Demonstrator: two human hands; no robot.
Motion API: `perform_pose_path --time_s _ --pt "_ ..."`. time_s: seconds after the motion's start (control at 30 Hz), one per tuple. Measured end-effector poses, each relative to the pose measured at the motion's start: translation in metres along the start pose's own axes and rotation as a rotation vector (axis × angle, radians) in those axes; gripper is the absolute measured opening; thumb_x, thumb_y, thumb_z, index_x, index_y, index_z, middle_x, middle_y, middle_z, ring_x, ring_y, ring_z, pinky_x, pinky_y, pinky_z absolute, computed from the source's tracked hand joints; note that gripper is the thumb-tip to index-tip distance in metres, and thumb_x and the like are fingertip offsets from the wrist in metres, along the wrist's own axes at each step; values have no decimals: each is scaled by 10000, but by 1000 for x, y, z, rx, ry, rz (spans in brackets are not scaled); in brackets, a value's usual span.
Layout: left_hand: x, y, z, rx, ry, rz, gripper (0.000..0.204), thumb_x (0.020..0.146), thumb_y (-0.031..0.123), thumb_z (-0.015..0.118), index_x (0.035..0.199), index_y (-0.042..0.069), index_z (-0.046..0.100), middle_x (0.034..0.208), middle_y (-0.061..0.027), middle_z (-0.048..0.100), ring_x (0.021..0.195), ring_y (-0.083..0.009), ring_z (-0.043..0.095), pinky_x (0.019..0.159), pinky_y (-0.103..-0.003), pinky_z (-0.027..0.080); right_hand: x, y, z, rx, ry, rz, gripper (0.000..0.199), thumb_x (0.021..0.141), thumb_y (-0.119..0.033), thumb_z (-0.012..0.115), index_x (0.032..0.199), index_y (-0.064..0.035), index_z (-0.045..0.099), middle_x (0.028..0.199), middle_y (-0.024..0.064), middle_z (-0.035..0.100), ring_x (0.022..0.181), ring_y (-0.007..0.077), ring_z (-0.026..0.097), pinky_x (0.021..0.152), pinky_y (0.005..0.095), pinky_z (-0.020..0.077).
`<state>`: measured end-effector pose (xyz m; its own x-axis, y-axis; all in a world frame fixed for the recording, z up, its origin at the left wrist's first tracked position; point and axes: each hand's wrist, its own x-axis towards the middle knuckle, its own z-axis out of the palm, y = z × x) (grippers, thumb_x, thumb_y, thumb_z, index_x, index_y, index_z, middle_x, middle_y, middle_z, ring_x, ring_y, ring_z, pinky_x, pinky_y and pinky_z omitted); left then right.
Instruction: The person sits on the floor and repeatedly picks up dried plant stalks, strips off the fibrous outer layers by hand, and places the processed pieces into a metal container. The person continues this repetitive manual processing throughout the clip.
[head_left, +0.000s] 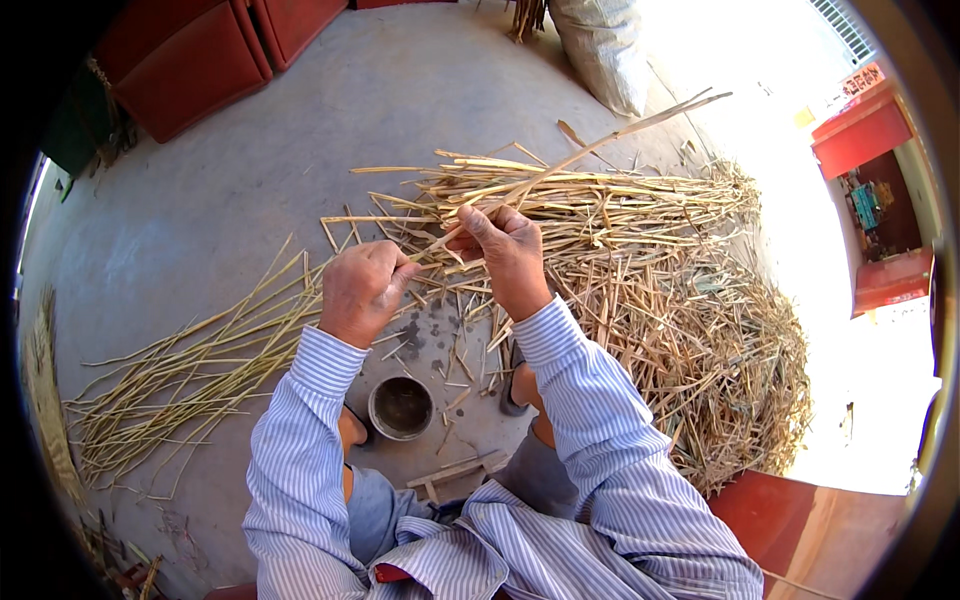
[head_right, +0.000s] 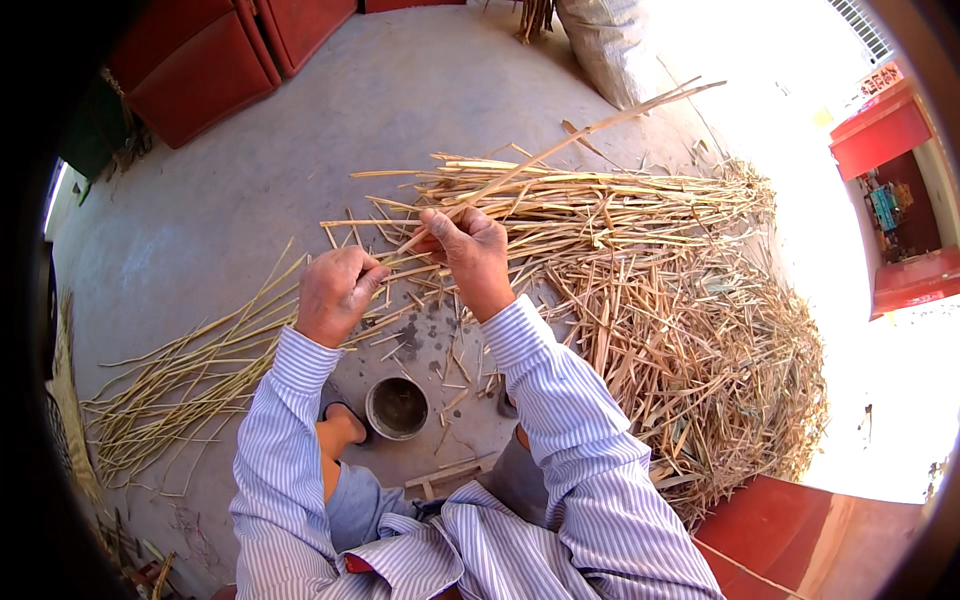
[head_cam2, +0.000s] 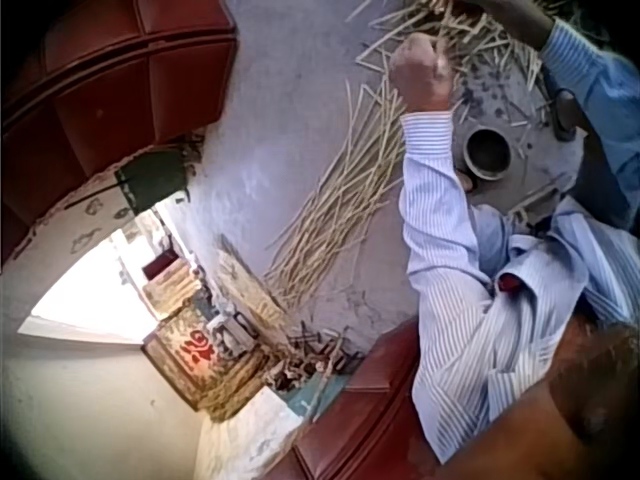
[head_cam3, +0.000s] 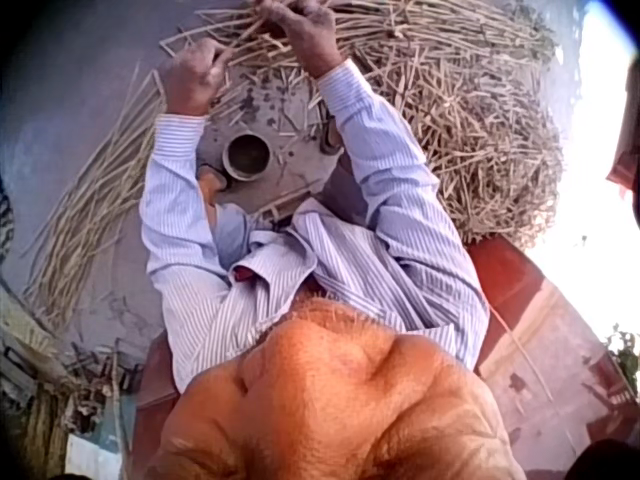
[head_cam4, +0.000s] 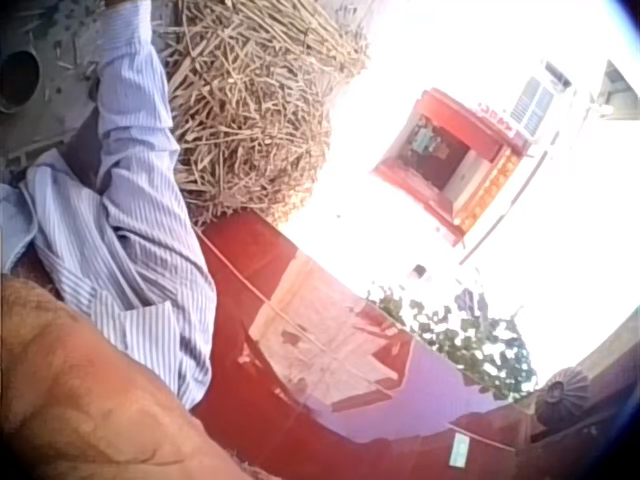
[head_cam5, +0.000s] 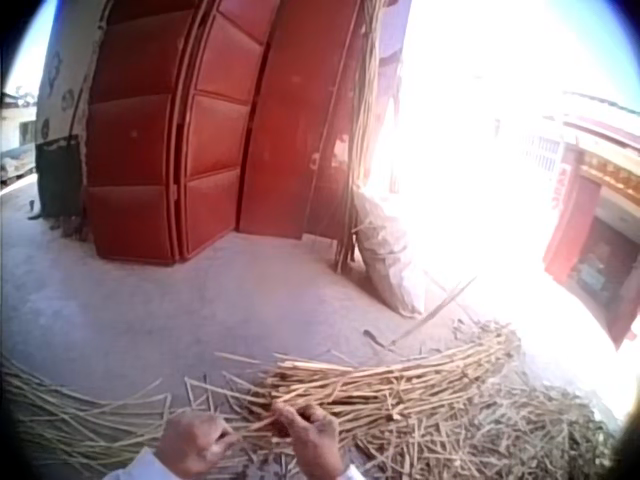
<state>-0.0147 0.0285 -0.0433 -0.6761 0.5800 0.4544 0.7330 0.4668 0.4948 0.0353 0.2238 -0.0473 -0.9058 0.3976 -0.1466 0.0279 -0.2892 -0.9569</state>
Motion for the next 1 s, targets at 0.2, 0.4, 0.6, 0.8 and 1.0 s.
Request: perform_pose_path --time_s 0.2,0.4,0.6,0.8,1.0 --pt "-16 -31 -21 37 -195 -70 190 769 183 740 749 68 590 670 -99 626 657 -308 605 586 -432 436 24 -32 -63 24 186 -106 268 912 -279 693 901 -13 661 804 67 706 683 124 680 604 216 522" --pt "-3 -1 -4 -334 -126 -172 174 830 193 718 849 32 655 714 -126 654 626 -278 629 560 -366 463 9 -17 -38 30 93 -55 250 910 -280 694 960 -37 657 849 60 709 697 123 678 629 220 528" --pt "-4 -7 -6 -315 -140 -205 166 838 186 709 827 30 652 702 -117 654 603 -252 620 544 -357 457 23 -41 -92 99 326 -161 216 919 -262 685 911 -47 666 816 36 699 715 88 658 609 189 501" --pt "2 -1 -4 -328 -151 -218 171 831 185 714 830 27 647 702 -120 651 610 -262 619 547 -372 456 -3 -32 -46 205 -60 -10 183 966 -206 611 1021 -32 622 951 66 701 846 142 683 737 246 526" --pt "2 -3 1 -218 -112 -171 176 832 144 735 805 3 634 701 -92 663 592 -156 610 545 -291 465 -3 -5 -22 102 -51 1 201 953 -221 628 996 -25 624 914 89 711 800 147 694 712 252 534"
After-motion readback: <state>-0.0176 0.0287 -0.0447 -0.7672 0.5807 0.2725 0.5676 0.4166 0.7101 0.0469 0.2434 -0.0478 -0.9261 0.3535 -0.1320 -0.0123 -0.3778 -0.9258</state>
